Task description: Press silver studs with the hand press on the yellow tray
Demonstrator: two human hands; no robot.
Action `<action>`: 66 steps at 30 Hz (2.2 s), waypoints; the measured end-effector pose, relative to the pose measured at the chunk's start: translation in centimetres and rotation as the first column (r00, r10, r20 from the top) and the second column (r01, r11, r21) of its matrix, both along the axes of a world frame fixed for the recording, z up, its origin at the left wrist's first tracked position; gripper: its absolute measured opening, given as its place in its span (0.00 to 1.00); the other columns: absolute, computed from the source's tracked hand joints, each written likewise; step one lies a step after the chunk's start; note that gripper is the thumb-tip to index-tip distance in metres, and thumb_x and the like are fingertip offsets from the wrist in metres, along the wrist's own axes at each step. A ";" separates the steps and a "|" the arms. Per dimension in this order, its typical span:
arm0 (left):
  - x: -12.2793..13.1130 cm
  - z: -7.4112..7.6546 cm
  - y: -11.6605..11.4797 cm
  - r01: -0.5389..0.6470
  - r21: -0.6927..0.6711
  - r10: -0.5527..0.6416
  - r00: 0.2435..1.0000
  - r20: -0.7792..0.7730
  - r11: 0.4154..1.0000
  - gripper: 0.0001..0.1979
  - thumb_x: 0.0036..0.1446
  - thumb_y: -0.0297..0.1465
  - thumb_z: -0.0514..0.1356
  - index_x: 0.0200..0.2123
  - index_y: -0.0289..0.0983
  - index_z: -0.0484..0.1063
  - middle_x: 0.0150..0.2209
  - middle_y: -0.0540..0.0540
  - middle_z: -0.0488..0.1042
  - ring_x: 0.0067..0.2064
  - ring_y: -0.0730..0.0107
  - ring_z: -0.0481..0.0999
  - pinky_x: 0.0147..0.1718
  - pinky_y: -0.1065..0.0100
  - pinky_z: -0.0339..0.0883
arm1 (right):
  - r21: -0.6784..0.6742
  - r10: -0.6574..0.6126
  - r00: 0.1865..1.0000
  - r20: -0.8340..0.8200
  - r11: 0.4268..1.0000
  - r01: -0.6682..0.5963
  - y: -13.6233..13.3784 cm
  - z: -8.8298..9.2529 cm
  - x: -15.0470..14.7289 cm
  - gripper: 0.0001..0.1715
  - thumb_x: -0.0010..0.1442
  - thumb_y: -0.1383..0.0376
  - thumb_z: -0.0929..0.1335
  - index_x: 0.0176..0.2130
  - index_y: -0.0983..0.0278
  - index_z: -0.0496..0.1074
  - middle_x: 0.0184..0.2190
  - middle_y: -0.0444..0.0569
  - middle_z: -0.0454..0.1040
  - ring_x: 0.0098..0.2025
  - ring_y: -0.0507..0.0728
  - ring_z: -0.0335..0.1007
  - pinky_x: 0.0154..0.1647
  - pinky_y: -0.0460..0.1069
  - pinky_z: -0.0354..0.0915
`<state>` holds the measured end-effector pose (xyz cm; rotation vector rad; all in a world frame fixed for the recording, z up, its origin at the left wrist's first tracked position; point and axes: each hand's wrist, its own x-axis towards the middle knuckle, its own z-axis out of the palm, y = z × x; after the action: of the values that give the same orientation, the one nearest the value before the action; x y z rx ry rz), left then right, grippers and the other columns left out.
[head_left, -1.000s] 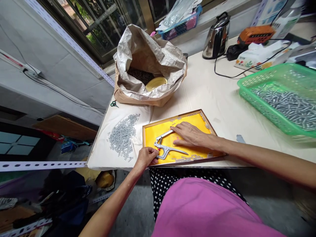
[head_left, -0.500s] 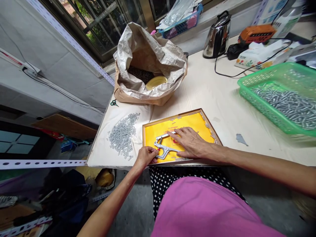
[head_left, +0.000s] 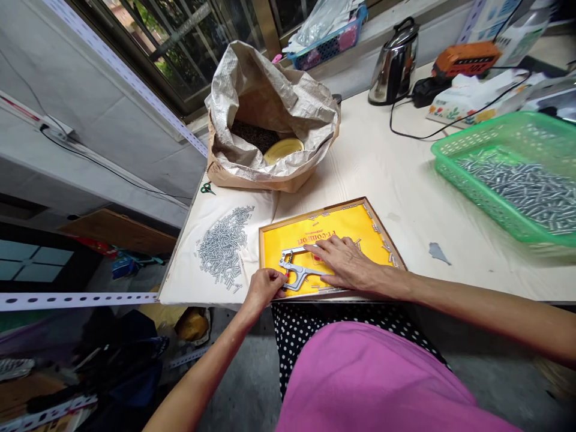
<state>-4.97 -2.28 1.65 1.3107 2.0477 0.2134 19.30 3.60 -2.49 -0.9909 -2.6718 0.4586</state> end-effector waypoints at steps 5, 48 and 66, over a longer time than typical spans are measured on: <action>2.0 -0.2 -0.5 0.487 0.425 -0.344 0.863 -0.370 0.763 0.21 0.55 0.34 0.67 0.52 0.37 0.71 0.54 0.38 0.72 0.56 0.52 0.72 0.54 0.52 0.69 | 0.061 0.046 0.999 -0.025 0.997 -0.045 -0.2 0.8 -0.4 0.33 0.62 0.67 0.66 0.65 0.63 0.60 0.54 0.60 0.70 0.52 0.67 0.62 0.49 0.61 0.58; 3.4 0.7 2.3 0.841 0.506 -0.506 0.528 -0.682 0.194 0.09 0.66 0.31 0.57 0.45 0.38 0.76 0.53 0.39 0.75 0.61 0.55 0.68 0.56 0.54 0.70 | 0.210 -0.019 0.999 -0.047 0.977 0.029 9.0 -0.3 1.6 0.24 0.74 0.57 0.53 0.37 0.64 0.69 0.33 0.52 0.75 0.35 0.58 0.63 0.41 0.53 0.50; -9.9 -2.7 7.8 0.281 0.228 -0.056 0.734 -0.677 0.932 0.10 0.63 0.30 0.56 0.38 0.34 0.77 0.41 0.38 0.76 0.50 0.54 0.69 0.42 0.62 0.63 | 0.189 -0.174 0.962 -0.212 0.958 0.215 8.7 -1.8 5.8 0.25 0.72 0.51 0.53 0.40 0.61 0.69 0.37 0.54 0.75 0.39 0.60 0.67 0.42 0.55 0.58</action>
<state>-14.87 5.54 -1.02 1.9899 2.5233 -0.0273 25.11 12.28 -4.30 -1.0724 -2.3619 0.2122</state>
